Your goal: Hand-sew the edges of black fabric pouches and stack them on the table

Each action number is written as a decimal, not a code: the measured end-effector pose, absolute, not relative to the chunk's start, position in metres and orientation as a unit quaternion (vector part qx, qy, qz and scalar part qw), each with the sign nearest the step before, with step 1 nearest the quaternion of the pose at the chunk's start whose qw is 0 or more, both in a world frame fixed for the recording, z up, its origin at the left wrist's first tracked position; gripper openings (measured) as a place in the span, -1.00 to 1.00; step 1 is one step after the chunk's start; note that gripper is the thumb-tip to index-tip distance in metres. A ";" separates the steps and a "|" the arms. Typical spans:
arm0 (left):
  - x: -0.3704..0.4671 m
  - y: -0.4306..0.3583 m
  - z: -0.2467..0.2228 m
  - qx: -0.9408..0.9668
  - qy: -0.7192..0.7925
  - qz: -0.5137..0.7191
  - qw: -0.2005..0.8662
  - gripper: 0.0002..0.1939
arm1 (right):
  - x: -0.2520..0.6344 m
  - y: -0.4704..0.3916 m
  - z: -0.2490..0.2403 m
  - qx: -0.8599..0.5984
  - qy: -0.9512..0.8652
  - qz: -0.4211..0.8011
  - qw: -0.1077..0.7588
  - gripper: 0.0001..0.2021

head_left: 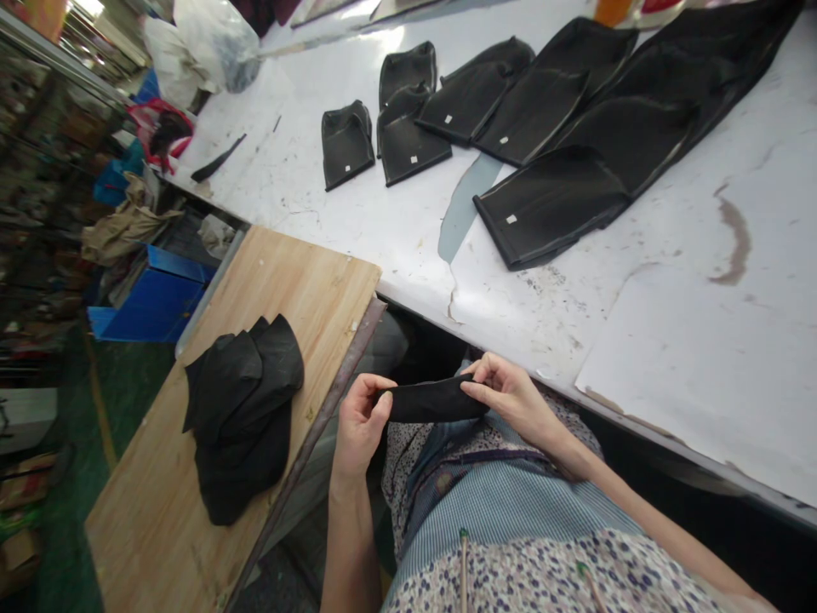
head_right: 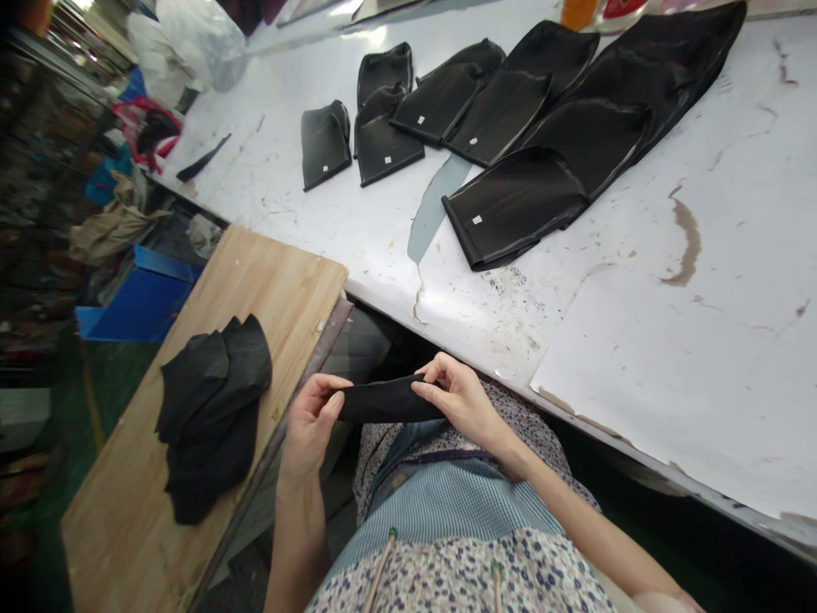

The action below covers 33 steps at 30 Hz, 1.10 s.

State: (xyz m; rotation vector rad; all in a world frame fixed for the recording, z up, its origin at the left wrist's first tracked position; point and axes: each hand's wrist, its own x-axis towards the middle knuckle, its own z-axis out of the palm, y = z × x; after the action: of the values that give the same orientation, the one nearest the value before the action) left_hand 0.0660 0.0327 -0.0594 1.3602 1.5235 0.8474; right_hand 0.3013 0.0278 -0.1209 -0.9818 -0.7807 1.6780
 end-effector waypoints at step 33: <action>0.119 0.033 -0.079 0.408 0.636 0.274 0.595 -0.67 | 0.286 0.028 -0.120 -0.420 -0.612 0.464 0.483 -0.83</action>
State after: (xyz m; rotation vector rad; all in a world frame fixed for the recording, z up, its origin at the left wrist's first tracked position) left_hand 0.1194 0.0332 -0.0788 0.9485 1.4773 0.6355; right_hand 0.2859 0.0279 -0.1196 -1.0236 -1.4914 1.1300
